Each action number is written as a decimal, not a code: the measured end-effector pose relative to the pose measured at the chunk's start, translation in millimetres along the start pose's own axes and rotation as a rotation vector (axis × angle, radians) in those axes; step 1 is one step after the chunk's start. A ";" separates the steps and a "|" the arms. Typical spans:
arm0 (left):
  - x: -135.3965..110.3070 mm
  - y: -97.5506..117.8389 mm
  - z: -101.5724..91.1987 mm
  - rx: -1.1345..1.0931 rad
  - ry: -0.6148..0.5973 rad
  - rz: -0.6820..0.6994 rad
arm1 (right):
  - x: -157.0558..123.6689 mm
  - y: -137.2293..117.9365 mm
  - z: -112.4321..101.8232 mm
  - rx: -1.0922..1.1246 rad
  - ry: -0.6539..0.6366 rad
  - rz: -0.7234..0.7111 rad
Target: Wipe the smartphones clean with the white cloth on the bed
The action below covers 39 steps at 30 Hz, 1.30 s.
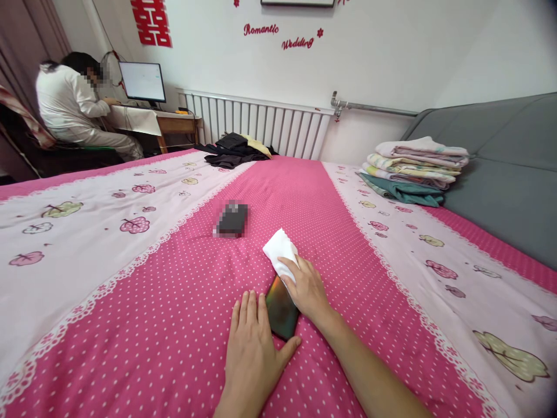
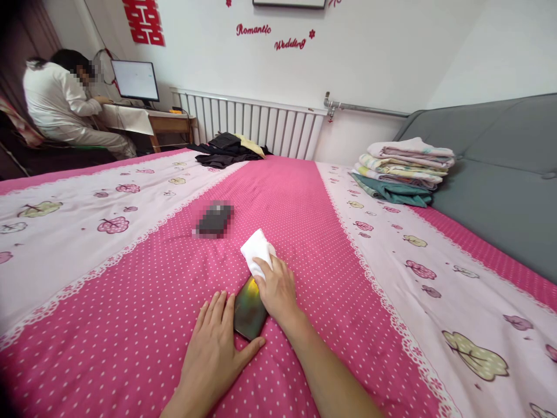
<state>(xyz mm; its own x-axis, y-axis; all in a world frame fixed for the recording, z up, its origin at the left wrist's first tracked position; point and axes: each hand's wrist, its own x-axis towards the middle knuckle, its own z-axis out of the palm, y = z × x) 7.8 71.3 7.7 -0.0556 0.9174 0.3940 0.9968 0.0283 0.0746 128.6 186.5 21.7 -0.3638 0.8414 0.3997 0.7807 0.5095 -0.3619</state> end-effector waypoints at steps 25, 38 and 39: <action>-1.6 0.3 -1.5 0.000 0.002 0.014 | 0.1 3.4 3.5 -0.005 -0.007 -0.023; -2.5 -0.8 4.5 0.020 0.038 0.008 | -0.4 2.8 2.7 -0.003 -0.007 -0.019; -2.6 -0.7 5.0 0.020 0.041 0.007 | -0.4 2.5 2.3 -0.004 -0.008 -0.018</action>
<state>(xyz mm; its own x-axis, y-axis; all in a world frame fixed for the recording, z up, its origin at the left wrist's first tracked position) 7.5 70.9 2.1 -0.0501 0.9008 0.4314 0.9981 0.0301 0.0530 129.5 187.8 18.8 -0.3814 0.8336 0.3996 0.7763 0.5235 -0.3511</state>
